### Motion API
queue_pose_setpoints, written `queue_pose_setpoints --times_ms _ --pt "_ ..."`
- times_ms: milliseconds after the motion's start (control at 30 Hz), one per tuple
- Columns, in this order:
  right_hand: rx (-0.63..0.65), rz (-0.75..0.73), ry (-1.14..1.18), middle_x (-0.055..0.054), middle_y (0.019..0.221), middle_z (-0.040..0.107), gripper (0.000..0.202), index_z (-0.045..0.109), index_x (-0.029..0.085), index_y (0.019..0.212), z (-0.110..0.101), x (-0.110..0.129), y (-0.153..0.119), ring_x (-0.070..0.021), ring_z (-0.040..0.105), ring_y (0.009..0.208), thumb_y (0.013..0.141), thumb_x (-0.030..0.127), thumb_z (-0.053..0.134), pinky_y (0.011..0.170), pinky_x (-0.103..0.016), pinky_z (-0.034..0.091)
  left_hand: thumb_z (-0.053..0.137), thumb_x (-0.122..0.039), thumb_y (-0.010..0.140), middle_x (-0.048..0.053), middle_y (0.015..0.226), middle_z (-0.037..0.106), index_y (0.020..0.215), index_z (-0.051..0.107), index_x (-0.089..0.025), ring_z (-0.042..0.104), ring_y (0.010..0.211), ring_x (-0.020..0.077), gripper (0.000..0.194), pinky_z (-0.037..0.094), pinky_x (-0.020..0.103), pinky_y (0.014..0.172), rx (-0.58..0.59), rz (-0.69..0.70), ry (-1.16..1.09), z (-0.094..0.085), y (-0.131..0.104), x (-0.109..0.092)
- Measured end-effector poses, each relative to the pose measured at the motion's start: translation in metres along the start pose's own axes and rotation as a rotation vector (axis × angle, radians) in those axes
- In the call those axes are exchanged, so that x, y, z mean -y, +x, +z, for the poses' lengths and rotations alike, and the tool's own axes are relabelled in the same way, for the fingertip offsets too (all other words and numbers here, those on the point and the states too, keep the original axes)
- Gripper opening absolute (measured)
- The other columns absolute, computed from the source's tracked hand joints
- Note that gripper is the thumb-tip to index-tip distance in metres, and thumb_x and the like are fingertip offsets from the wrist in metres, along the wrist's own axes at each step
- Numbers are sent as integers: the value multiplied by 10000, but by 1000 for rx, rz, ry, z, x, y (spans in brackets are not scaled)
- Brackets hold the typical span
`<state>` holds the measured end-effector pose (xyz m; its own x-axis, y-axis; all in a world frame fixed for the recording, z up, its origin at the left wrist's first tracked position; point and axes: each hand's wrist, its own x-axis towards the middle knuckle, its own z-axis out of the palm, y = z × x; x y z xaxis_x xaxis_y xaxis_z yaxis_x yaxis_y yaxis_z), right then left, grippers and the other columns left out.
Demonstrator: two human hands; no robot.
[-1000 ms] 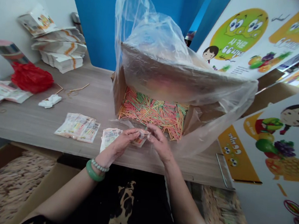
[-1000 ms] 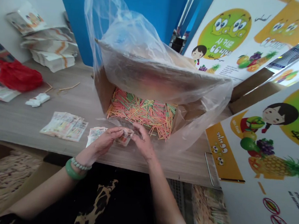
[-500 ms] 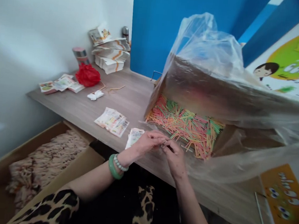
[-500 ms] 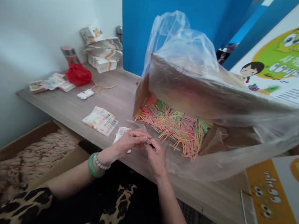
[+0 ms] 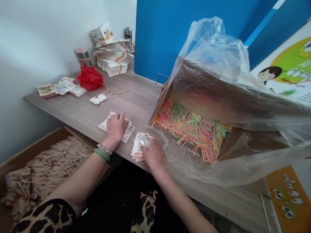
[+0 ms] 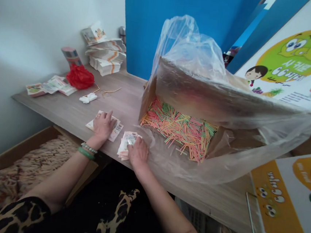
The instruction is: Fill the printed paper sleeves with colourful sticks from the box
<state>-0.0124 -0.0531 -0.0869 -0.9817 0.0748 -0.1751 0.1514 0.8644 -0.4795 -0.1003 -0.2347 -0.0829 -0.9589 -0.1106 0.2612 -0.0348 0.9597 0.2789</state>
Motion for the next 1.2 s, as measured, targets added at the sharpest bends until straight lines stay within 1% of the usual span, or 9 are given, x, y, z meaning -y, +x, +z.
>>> queue_pose_setpoints --times_ms 100,200,333,433,500,800,900,1100,1200 --pt "3 75 127 -67 1041 705 284 582 226 1139 0 -5 4 -231 645 921 860 255 539 757 -311 419 515 -333 952 213 1302 595 1363 578 -156 541 1167 365 452 408 490 976 -97 -9 -21 -2 -5 2" --pt "-60 126 224 -13 832 653 120 569 230 934 -2 -12 4 -195 587 759 817 222 542 645 -279 348 496 -307 955 176 1256 615 1153 697 -158 571 1132 316 319 440 445 974 -149 15 -149 -8 -16 1" --pt "-140 120 357 38 659 507 104 461 227 705 -3 -21 2 -151 459 639 749 183 545 599 -264 274 463 -277 961 123 1058 671 1035 710 -154 647 977 250 286 502 350 868 109 94 -300 -20 -49 -15" --pt "-201 42 518 47 624 451 195 402 221 619 -4 -32 0 -138 425 637 738 217 556 606 -259 288 485 -339 965 162 1005 697 1171 643 -109 683 926 306 347 507 381 806 413 58 -108 -28 -77 -34" --pt "-197 0 646 48 606 440 230 407 221 598 -3 -41 -1 -135 418 627 749 278 571 600 -256 306 472 -372 977 205 1048 690 1238 585 -67 689 935 338 417 505 392 777 510 30 12 -30 -87 -45" --pt "-167 20 1135 -17 827 697 226 695 202 868 -6 -69 0 -183 605 761 732 369 624 714 -304 502 498 -301 964 178 1107 684 1165 638 -117 667 963 287 306 485 350 809 433 116 -153 -8 -65 -70" --pt "-190 26 1186 -24 868 714 245 704 206 886 -16 -69 -1 -193 622 803 723 373 628 750 -317 512 518 -347 946 162 1117 699 1181 668 -156 659 957 291 338 490 363 801 292 32 -427 -10 -63 -75" --pt "63 -210 915 3 833 701 162 704 234 874 -38 -60 9 -185 617 783 804 318 585 714 -292 486 839 -379 619 58 717 725 818 735 -133 634 590 185 333 502 286 573 769 -307 -1488 -10 -59 -91" --pt "-61 -253 493 -5 833 687 169 680 233 821 -61 -59 37 -180 602 809 868 252 520 750 -293 460 882 -274 529 45 674 732 760 722 -123 647 575 172 319 530 280 584 657 -520 -1614 -6 -51 -90"
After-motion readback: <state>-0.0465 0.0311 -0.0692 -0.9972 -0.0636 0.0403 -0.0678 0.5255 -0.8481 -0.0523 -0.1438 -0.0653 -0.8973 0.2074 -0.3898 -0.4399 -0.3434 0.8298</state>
